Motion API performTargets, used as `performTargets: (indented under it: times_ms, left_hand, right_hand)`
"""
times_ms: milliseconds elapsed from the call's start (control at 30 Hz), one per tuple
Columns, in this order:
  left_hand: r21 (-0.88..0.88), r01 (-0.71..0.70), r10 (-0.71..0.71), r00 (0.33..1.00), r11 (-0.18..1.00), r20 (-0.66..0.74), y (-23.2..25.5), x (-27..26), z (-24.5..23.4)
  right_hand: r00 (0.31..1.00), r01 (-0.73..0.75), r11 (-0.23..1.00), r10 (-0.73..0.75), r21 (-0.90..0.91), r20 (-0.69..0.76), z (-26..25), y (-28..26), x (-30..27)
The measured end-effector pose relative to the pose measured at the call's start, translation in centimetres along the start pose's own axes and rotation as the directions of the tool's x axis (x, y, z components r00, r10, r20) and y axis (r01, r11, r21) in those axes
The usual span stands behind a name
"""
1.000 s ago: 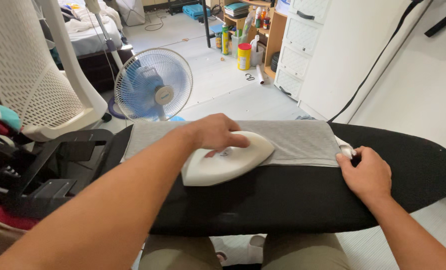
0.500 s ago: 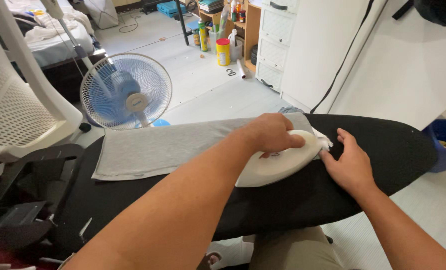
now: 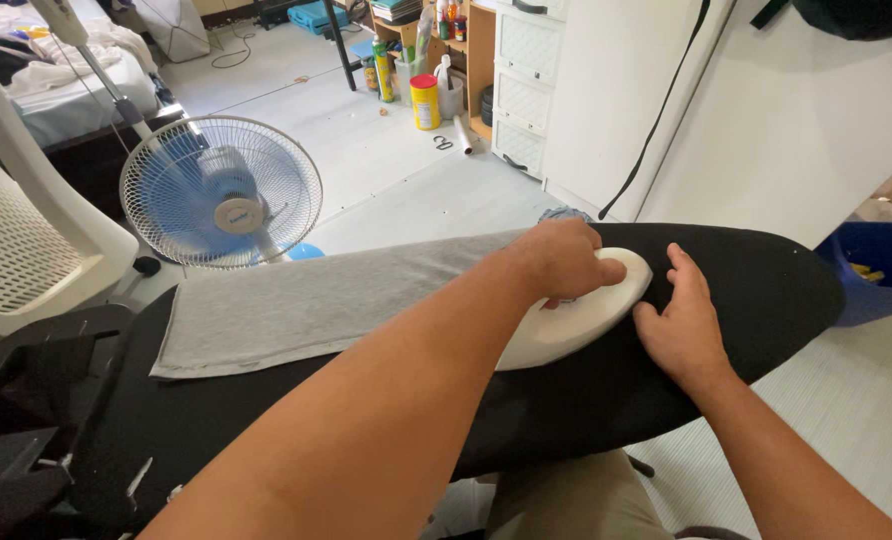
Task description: The person irons a folded gray garment on an ironing board. They repeatedly smooth the fabric with an iron, repositioning the garment and adjusting folds as needed.
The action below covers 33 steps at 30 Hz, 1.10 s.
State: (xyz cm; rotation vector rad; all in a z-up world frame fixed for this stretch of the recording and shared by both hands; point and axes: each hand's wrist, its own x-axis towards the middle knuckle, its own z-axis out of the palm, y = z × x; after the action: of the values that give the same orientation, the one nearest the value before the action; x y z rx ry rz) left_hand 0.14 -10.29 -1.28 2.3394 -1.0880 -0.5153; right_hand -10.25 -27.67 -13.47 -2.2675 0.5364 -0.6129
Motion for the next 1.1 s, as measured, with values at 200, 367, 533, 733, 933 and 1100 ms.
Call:
performTargets:
  times_ms: [200,367,533,733,933,1100]
  left_hand:
    - [-0.046,0.048,-0.05,0.997,0.998,-0.051,-0.8,-3.2,0.2]
    - [-0.049,0.131,-0.137,0.982,0.99,-0.127,-0.4,-5.4,1.3]
    - [-0.16,0.333,-0.364,0.902,0.929,-0.232,1.1,-5.1,2.6]
    - [-0.207,0.353,-0.395,0.892,0.913,-0.22,1.7,-2.6,2.8]
    - [-0.299,0.431,-0.496,0.847,0.851,-0.193,2.1,0.6,2.1]
    - [-0.286,0.439,-0.499,0.847,0.852,-0.183,2.1,2.3,1.2]
  right_hand:
    - [0.988,0.142,0.985,-0.147,-0.093,-0.047,0.4,0.6,-0.3]
    - [0.987,0.154,0.971,-0.159,-0.183,-0.01,1.1,1.6,0.0]
    - [0.985,0.173,0.955,-0.171,-0.241,0.029,1.6,2.3,0.1]
    - [0.98,0.201,0.955,-0.195,-0.22,0.049,1.4,1.8,0.0]
    - [0.985,0.175,0.953,-0.167,-0.248,0.054,1.2,1.0,-0.4]
    - [0.982,0.19,0.951,-0.184,-0.243,0.048,1.2,1.1,-0.4]
